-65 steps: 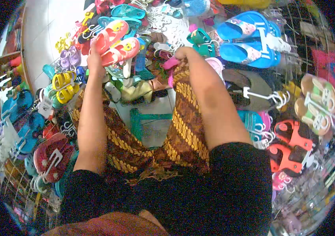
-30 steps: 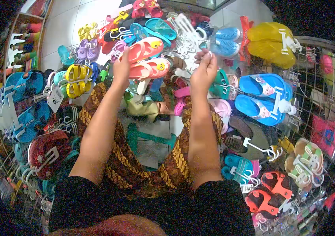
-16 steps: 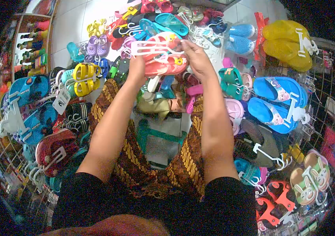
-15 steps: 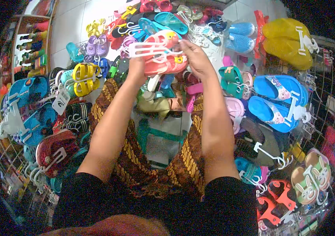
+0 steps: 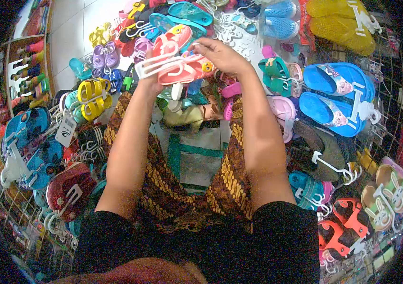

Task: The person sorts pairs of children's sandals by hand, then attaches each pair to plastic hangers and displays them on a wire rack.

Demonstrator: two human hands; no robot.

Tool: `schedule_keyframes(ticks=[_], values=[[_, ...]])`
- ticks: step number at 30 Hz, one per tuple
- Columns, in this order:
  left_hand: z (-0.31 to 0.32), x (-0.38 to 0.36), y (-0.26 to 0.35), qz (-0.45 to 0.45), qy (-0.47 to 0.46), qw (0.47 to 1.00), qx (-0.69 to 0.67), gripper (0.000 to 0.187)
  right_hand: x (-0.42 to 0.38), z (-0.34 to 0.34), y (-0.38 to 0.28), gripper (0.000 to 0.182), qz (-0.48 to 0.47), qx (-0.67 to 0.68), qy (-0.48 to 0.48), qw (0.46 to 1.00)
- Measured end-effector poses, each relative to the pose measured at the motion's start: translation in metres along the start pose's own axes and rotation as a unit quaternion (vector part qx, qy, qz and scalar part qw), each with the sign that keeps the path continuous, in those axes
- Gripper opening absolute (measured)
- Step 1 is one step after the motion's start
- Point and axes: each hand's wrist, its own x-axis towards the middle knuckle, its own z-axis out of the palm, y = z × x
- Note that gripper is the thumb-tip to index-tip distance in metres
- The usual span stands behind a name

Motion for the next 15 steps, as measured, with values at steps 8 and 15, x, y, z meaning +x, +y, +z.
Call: schedule_keyframes(ticks=[8, 15], values=[[-0.001, 0.005, -0.005, -0.016, 0.086, 0.99, 0.107, 0.049, 0.0, 0.0, 0.005, 0.031, 0.094, 0.136, 0.071, 0.984], [0.021, -0.009, -0.007, -0.054, 0.054, 0.985, 0.154, 0.052, 0.002, -0.004, 0.008, 0.032, 0.092, 0.3, 0.08, 0.946]])
